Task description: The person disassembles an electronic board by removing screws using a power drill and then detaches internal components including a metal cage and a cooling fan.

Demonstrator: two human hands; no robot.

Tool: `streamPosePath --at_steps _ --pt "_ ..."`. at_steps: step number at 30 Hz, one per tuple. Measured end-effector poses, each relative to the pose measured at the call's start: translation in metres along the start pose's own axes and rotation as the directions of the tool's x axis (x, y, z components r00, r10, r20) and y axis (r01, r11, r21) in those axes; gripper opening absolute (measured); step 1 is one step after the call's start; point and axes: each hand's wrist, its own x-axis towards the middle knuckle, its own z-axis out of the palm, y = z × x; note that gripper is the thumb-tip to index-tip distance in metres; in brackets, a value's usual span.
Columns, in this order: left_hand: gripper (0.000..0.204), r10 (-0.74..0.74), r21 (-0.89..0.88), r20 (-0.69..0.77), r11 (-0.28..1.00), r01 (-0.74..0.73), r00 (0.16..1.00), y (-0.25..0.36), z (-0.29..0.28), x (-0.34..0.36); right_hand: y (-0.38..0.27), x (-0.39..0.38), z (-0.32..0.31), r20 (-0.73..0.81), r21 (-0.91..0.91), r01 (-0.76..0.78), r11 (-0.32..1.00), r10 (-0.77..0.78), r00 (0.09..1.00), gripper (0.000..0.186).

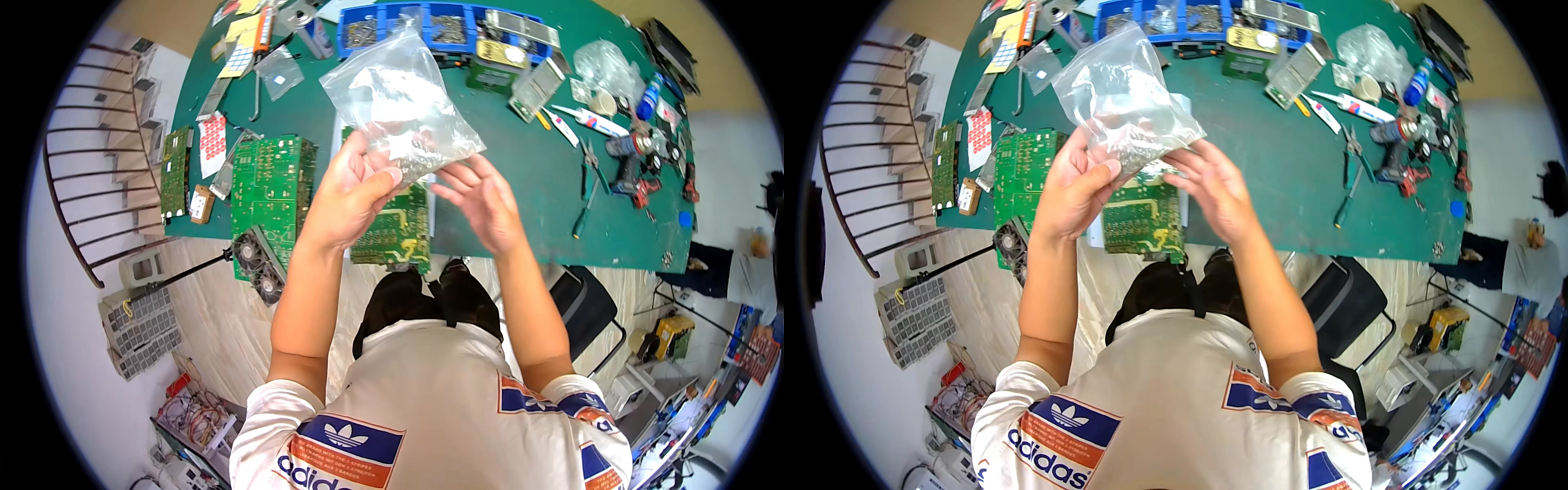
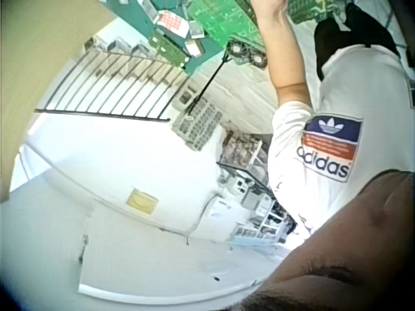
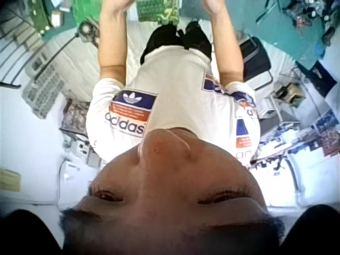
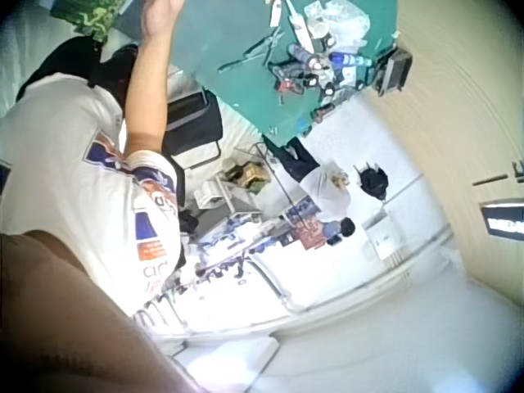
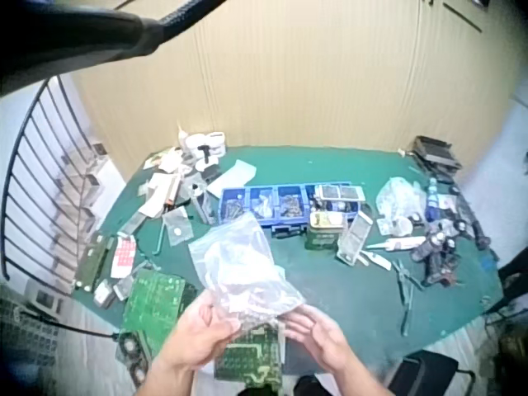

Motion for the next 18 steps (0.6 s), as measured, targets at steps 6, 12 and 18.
streamPosePath --at_steps 6,12,18 --pt "0.056 -0.089 0.031 -0.015 0.995 0.089 0.996 -0.053 0.064 -0.013 -0.046 -0.041 0.004 -0.125 0.285 -0.122 0.951 0.163 0.979 0.045" --pt "0.060 0.066 0.212 -0.178 0.977 -0.028 0.982 -0.056 0.089 -0.004 -0.095 -0.089 -0.005 -0.111 0.315 -0.235 0.919 0.282 0.953 0.056" --pt "0.046 0.244 0.502 -0.193 0.857 -0.118 0.950 -0.059 0.087 0.001 -0.119 -0.112 -0.026 -0.027 0.263 -0.325 0.908 0.343 0.939 0.055"
